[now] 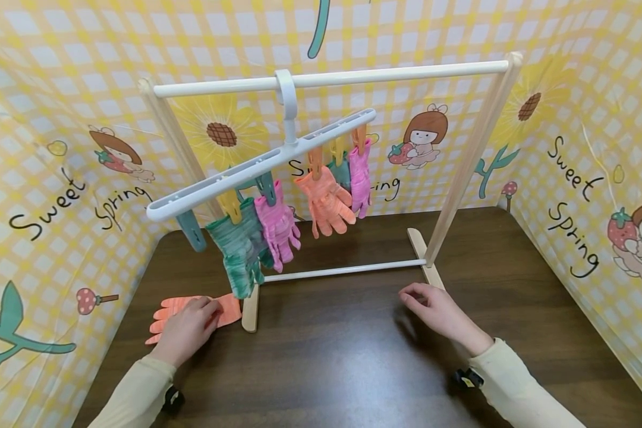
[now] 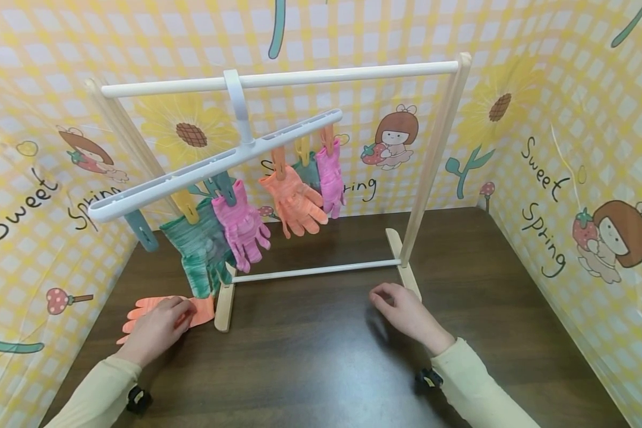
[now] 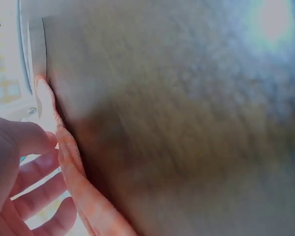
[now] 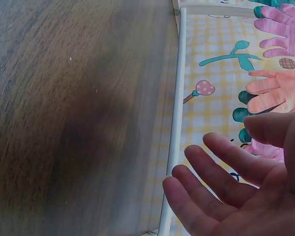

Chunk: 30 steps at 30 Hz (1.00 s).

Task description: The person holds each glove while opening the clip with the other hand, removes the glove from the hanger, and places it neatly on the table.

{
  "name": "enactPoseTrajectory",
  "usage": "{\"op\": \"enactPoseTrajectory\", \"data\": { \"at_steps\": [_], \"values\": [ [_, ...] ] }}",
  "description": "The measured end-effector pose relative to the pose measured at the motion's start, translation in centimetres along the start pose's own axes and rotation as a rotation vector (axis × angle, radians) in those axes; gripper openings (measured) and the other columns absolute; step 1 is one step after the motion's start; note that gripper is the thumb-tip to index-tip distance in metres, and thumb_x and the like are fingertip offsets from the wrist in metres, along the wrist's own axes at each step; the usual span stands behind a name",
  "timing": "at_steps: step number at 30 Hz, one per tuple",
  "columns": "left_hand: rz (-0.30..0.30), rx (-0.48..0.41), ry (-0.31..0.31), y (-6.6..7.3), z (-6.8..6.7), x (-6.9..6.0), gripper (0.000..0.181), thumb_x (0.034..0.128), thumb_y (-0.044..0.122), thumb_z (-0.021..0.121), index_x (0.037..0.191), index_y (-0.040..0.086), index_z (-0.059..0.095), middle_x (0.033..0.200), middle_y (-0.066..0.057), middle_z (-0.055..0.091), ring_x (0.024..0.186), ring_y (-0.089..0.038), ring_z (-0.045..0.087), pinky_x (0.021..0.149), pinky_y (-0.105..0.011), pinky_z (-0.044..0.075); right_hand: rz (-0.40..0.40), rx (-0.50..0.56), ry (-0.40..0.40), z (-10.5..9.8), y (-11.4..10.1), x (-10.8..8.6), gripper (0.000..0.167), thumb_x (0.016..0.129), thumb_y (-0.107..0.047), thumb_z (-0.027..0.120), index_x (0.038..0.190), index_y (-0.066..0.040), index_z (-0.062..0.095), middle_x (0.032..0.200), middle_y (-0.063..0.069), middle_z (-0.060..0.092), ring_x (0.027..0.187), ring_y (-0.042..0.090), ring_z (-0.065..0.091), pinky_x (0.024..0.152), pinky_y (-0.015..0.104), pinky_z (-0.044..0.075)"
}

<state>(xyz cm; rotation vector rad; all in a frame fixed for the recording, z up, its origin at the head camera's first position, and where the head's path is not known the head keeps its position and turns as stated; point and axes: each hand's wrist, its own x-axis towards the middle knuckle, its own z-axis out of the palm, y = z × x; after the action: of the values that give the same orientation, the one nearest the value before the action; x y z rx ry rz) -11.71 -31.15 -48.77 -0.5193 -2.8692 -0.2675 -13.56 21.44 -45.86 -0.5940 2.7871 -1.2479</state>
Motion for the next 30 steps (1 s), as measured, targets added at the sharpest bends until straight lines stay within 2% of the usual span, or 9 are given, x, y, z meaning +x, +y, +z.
{"op": "enactPoseTrajectory", "data": {
  "at_steps": [5, 11, 17, 30],
  "values": [
    [0.000, -0.003, -0.007, -0.3, 0.2, 0.0, 0.014, 0.0870, 0.005, 0.081, 0.098, 0.008, 0.073, 0.094, -0.007, 0.066, 0.087, -0.029, 0.066, 0.068, -0.047, 0.059, -0.003, 0.006, -0.007, 0.2, 0.0, 0.1, 0.020, 0.104, -0.016, 0.062, 0.110, 0.000, 0.074, 0.104, 0.006, 0.075, 0.088, 0.014, 0.069, 0.078, 0.032, 0.056],
    [-0.013, -0.033, -0.029, -0.6, 0.1, -0.1, 0.020, 0.0870, -0.003, 0.078, 0.104, 0.005, 0.073, 0.093, -0.007, 0.064, 0.083, -0.029, 0.065, 0.062, -0.044, 0.057, 0.018, 0.009, -0.019, 0.2, -0.2, 0.1, 0.022, 0.105, -0.017, 0.062, 0.112, 0.000, 0.073, 0.106, 0.007, 0.075, 0.089, 0.015, 0.070, 0.078, 0.033, 0.056],
    [-0.015, -0.043, -0.028, -0.6, -0.1, -0.2, 0.026, 0.0870, -0.008, 0.075, 0.110, 0.003, 0.072, 0.099, -0.012, 0.066, 0.091, -0.035, 0.066, 0.070, -0.051, 0.059, 0.024, 0.012, -0.020, 0.4, 0.0, 0.1, 0.022, 0.105, -0.018, 0.062, 0.112, 0.000, 0.073, 0.105, 0.007, 0.075, 0.088, 0.014, 0.069, 0.078, 0.032, 0.056],
    [0.021, -0.047, -0.011, -1.1, 0.0, -0.2, 0.024, 0.0875, -0.008, 0.075, 0.108, 0.004, 0.071, 0.100, -0.012, 0.066, 0.092, -0.034, 0.066, 0.075, -0.051, 0.059, 0.029, 0.007, -0.023, 0.3, 0.2, 0.0, 0.022, 0.105, -0.018, 0.062, 0.114, 0.000, 0.073, 0.107, 0.008, 0.075, 0.089, 0.016, 0.069, 0.078, 0.034, 0.056]
  ]
}}
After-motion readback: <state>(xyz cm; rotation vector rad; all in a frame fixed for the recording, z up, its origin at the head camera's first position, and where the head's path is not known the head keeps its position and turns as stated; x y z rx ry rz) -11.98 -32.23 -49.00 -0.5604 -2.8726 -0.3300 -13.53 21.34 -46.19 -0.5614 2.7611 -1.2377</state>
